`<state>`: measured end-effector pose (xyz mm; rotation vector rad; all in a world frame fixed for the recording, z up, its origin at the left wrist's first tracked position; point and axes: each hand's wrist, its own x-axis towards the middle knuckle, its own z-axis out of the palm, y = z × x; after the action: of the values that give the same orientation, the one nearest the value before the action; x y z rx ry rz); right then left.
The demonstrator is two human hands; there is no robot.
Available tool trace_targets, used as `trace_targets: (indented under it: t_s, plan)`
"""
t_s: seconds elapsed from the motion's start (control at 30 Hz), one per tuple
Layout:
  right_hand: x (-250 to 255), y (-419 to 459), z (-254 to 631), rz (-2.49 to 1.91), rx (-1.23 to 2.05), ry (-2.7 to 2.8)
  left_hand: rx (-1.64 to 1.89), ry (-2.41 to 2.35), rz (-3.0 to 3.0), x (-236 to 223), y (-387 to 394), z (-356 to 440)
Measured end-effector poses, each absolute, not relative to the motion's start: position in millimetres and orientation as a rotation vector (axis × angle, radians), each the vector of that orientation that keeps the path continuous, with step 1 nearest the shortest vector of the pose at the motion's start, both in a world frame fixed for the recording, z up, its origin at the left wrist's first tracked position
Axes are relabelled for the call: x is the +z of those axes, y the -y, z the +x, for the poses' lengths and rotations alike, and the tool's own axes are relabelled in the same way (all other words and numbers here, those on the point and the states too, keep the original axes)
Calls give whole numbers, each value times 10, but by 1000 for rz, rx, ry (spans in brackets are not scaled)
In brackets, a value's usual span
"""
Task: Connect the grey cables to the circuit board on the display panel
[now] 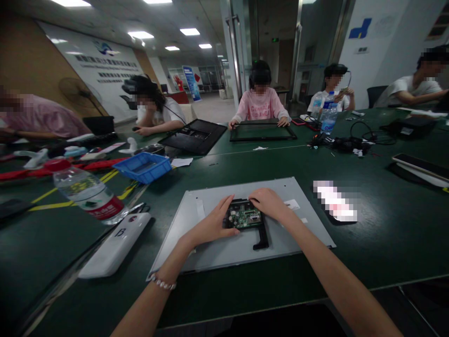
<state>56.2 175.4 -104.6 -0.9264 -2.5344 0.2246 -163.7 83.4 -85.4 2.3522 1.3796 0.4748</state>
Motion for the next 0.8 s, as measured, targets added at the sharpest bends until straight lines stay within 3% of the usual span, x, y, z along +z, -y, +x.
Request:
trace_targets:
  t_s: [0.27, 0.6, 0.8]
  plan:
    - [-985, -1844, 811, -1179, 32, 2414, 424, -1451, 2391, -798, -798, -1622]
    - [-1160, -1969, 1060, -1206, 274, 2390, 721, -1991, 2402, -612, -911, -1788]
    - [-1112, -2008, 1221, -1281, 298, 2334, 343, -2414, 2265, -797, -914, -1968]
